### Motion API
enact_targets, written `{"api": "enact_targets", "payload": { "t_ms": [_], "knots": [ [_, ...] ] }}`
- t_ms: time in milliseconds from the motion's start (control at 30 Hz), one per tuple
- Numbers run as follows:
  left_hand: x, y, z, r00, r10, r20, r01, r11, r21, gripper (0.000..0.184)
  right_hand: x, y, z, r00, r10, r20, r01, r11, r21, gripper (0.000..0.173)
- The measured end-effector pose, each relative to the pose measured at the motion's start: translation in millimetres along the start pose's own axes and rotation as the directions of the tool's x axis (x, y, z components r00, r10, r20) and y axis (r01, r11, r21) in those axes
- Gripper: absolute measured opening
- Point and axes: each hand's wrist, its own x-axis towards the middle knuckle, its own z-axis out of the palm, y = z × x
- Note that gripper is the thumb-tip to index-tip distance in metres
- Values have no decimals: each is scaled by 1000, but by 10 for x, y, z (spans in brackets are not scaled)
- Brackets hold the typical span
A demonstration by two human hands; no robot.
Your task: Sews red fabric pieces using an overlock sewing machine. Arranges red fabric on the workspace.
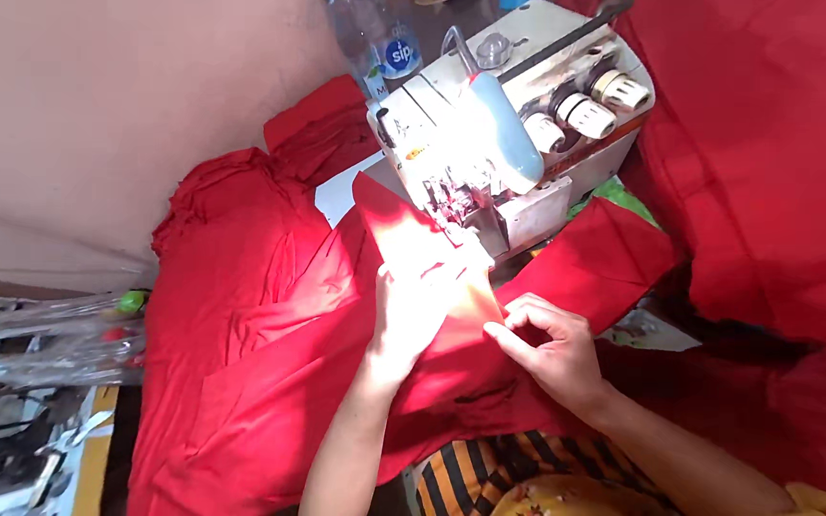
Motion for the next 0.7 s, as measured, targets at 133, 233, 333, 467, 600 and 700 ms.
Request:
{"api": "enact_targets", "payload": {
  "t_ms": [133,233,333,467,600,700],
  "knots": [
    [19,22,77,998,-29,-53,33,996,81,9,-13,19,33,999,20,-42,-18,999,41,22],
    [-57,46,204,985,65,-160,-30,977,210,9,5,-32,21,992,128,-2,-127,983,131,13],
    [-305,146,327,970,222,-100,-148,864,480,16,54,-115,-100,937,296,185,-329,927,182,21],
    [-469,260,370,991,-46,126,-25,860,510,59,166,-154,-179,937,288,197,-322,932,167,8],
    [-271,192,323,973,-113,200,10,889,457,53,297,-136,-147,949,280,146,-301,941,155,4],
    [-148,233,303,967,-104,231,-2,908,419,48,325,-133,-143,954,277,118,-291,948,131,5]
  ]
}}
